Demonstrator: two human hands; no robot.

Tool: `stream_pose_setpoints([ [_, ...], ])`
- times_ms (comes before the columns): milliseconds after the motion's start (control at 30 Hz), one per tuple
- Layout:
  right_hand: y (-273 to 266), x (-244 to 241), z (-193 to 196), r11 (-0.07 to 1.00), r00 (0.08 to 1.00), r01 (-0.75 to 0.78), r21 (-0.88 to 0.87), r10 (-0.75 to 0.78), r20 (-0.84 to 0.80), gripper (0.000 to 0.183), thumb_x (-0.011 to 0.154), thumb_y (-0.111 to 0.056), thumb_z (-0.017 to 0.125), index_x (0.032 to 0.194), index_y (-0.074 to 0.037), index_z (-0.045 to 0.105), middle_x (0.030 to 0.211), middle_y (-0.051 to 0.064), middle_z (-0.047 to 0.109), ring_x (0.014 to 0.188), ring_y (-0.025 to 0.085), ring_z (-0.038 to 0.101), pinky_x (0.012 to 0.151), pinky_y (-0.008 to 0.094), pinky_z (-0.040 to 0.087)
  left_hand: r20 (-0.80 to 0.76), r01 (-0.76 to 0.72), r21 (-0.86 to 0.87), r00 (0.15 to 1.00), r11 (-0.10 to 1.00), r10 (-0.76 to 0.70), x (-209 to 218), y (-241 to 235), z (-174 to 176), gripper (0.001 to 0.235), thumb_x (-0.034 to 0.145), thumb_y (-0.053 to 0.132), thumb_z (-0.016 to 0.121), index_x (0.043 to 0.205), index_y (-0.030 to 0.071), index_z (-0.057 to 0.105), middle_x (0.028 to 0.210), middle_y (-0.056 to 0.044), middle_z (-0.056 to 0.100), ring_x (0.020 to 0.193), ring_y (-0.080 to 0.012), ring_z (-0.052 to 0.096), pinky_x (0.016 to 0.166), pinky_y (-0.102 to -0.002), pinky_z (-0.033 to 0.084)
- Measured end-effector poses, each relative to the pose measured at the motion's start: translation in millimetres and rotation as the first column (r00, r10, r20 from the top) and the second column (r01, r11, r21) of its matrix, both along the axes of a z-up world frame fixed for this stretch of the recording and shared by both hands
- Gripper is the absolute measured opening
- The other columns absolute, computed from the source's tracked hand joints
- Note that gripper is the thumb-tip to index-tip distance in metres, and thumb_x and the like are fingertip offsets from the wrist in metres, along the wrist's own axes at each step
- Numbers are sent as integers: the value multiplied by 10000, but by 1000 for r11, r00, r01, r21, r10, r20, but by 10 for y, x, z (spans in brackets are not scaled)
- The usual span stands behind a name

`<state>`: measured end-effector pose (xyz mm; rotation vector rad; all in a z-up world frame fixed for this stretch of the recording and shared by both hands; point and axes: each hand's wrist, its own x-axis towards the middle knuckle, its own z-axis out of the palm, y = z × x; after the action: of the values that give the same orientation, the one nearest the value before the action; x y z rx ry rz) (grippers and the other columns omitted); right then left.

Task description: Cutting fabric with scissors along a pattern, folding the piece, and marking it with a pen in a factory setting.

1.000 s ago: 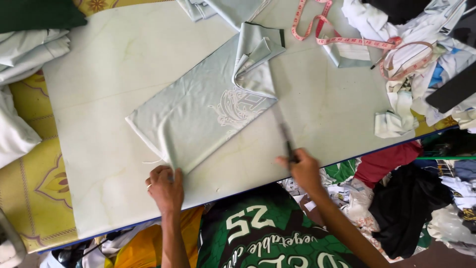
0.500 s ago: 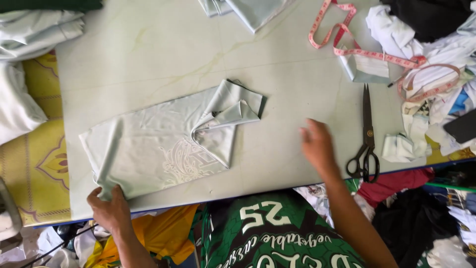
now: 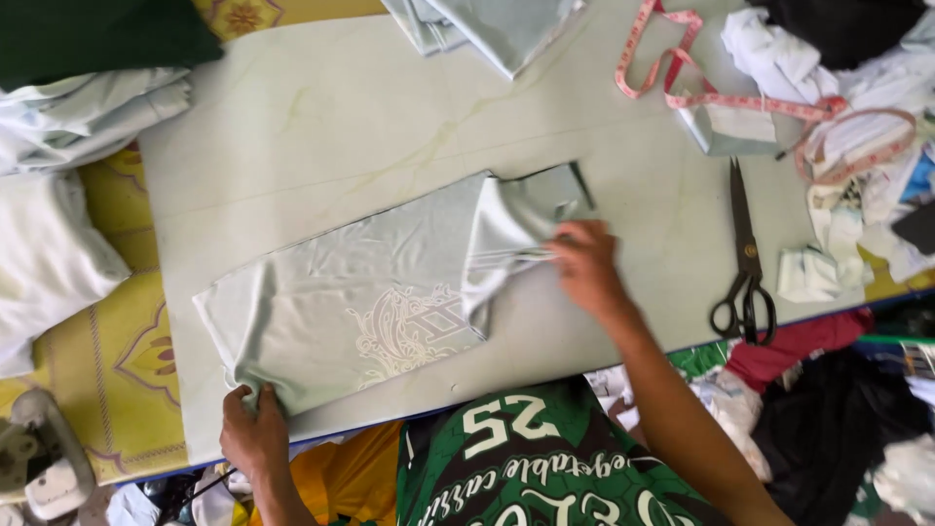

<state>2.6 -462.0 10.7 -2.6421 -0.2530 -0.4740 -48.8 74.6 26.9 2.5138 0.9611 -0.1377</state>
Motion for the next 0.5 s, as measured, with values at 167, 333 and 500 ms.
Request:
stream_pose_setpoints([
  [167,-909,-976,60,884,884,461,83,-449,-128,460,751,1,518,1189,11,657,1104,221,619,990,390,613,874,471,474,329,136,57,933,989,-147,-123,320,-499,296,1013,274,761,1193,40,736,941,-123,743,770,-278,668,630,-450,525],
  [333,-767,-1086,63,576,576,810,111,-747,-331,512,1054,-400,522,1357,6,601,1227,214,648,1110,367,611,938,491,450,473,247,11,852,969,-223,-55,478,-662,214,1092,114,775,1139,-49,645,827,-104,666,591,-182,596,397,-330,467],
  [500,-469,-600,-185,563,550,826,42,-787,-279,221,920,-245,641,1031,-53,648,1221,175,489,1169,423,443,935,612,403,505,240,-121,850,963,-148,124,508,-624,183,984,97,717,1056,6,575,892,-76,558,625,-118,434,441,-282,351],
])
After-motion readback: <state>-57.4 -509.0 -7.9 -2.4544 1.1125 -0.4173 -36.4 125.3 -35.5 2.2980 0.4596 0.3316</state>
